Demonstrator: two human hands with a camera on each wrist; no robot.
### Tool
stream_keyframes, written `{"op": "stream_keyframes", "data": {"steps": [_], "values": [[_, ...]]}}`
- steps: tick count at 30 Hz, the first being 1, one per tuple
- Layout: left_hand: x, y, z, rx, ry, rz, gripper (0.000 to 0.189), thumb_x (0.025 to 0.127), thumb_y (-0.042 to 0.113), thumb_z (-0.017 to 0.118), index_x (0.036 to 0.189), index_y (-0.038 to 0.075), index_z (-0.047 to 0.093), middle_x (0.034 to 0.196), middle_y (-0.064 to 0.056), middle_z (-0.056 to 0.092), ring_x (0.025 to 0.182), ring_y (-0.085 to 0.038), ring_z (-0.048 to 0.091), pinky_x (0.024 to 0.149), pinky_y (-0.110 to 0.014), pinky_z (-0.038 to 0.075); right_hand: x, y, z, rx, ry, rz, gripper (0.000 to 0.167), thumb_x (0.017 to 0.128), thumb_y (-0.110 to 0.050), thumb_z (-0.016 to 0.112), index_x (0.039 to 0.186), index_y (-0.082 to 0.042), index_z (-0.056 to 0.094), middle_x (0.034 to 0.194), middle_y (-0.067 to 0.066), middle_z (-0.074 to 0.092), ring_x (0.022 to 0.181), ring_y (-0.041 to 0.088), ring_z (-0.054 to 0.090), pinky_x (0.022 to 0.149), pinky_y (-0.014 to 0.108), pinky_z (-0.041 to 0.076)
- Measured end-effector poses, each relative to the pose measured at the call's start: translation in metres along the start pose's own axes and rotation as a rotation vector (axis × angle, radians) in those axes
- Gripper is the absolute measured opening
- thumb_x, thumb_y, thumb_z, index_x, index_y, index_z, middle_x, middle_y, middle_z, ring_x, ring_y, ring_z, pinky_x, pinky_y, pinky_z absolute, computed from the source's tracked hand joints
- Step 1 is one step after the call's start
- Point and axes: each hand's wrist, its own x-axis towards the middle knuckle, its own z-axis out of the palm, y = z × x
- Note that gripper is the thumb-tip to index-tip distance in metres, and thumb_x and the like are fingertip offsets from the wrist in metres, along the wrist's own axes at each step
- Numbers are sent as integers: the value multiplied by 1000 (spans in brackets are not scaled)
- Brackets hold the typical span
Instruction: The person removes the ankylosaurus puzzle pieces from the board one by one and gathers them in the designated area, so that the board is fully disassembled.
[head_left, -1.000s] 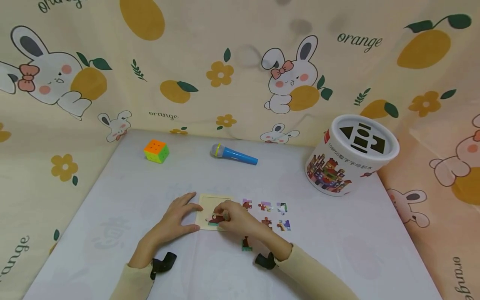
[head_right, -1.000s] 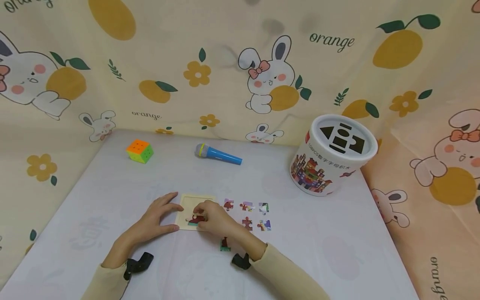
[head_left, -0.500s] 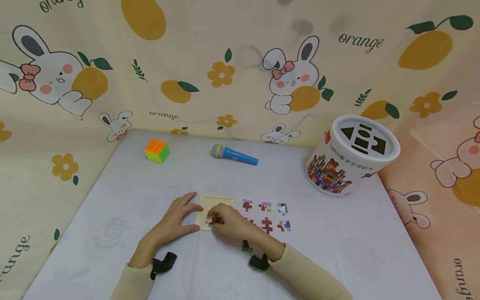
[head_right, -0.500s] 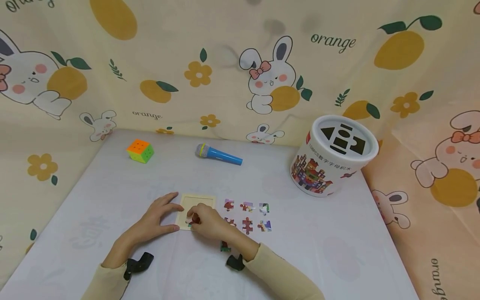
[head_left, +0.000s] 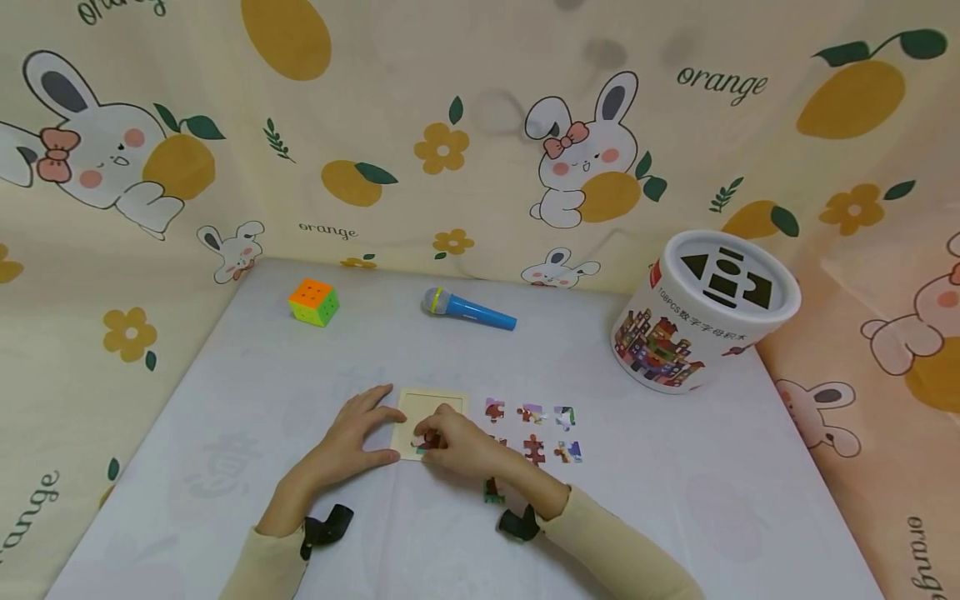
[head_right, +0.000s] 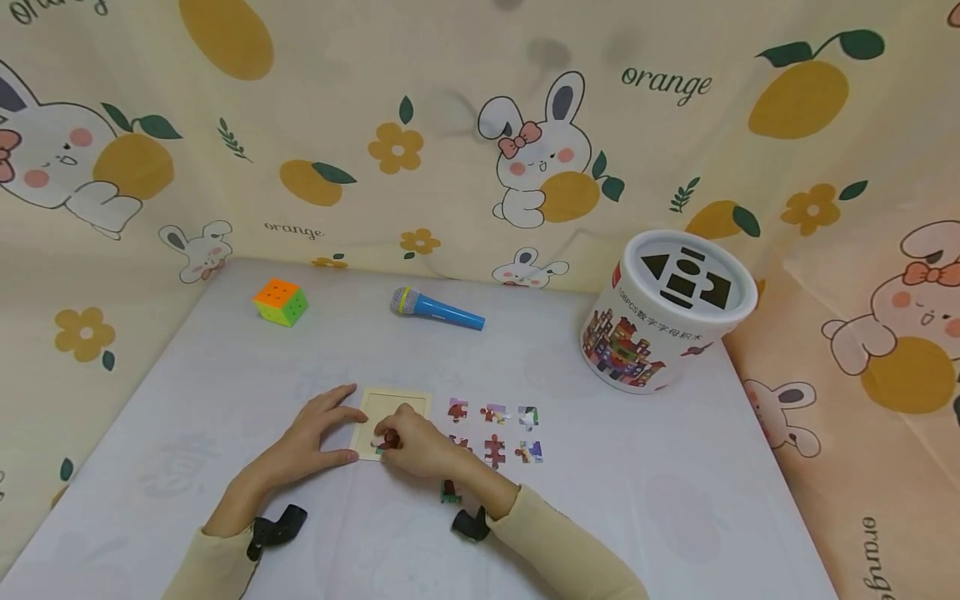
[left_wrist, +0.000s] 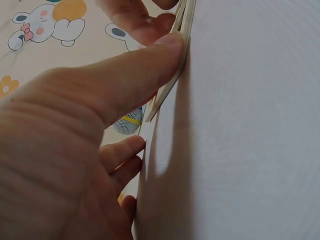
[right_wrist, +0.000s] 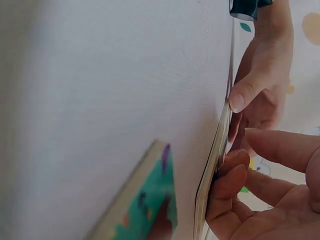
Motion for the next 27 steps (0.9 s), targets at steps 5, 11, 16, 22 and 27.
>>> {"op": "stream_keyframes", "data": {"steps": [5,11,16,22,27], "values": [[0,1,0,3,0,-6,45,80,26,84,121,16,67,158,-20,32,144,-45,23,110,-70,17,1,1,-1,4,1,37,33,90,-6,72,120,5,64,101,6,51,83,9,51,76,21,47],[0,1,0,6,5,6,46,80,28,84,120,16,67,157,-20,33,144,-45,25,110,-70,18,2,2,-2,20,-1,34,26,90,-7,72,113,2,63,100,5,52,83,10,50,75,21,47],[1,1,0,6,6,1,46,79,26,85,120,16,67,158,-20,33,144,-44,25,111,-69,17,2,3,-2,89,1,28,23,90,-2,70,110,-2,57,96,6,54,80,11,50,71,22,46],[1,2,0,8,2,-18,46,79,27,85,120,17,67,158,-18,32,144,-44,24,111,-69,18,2,6,-3,110,4,61,21,92,3,65,109,-5,59,90,4,59,78,11,50,69,23,45],[1,3,0,7,4,-18,46,79,27,85,120,18,67,158,-19,33,144,-45,25,111,-69,18,2,6,-3,135,3,70,15,92,4,63,103,-6,62,88,2,59,74,9,50,66,22,44]]}}
